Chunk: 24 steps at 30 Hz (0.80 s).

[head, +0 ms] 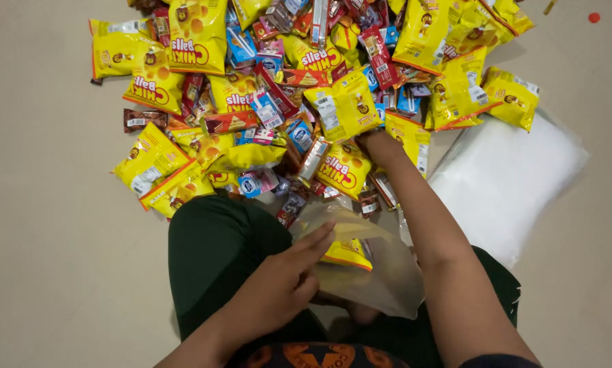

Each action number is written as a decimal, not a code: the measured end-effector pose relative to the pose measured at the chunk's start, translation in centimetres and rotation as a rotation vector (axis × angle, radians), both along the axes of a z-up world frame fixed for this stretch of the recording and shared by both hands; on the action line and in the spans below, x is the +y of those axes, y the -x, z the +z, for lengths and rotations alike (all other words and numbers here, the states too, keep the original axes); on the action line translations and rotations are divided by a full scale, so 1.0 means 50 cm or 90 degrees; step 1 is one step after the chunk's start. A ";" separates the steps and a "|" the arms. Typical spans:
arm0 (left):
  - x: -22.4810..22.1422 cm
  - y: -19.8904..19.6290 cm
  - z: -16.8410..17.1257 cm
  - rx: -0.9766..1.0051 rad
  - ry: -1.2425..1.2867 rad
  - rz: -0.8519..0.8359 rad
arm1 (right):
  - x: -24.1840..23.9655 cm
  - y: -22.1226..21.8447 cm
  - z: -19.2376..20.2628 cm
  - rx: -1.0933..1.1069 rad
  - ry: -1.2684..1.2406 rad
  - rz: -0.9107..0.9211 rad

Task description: Packing individual snack packets into a larger plastic bag

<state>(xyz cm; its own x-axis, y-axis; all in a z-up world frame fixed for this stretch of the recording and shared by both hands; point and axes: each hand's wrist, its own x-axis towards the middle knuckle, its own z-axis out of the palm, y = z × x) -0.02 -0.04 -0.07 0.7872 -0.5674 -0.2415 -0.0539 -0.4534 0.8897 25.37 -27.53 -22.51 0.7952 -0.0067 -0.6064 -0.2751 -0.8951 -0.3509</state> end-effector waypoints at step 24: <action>-0.053 0.049 -0.013 -0.193 -0.001 0.174 | -0.071 0.580 0.409 -0.650 -0.431 -0.118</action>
<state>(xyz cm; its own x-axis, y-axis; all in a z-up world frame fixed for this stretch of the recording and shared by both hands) -2.46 -2.68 -0.70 0.9447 -0.3270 0.0235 -0.1905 -0.4892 0.8511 -3.65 -31.08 -2.07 0.9262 -0.0958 0.3645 0.2927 -0.4265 -0.8558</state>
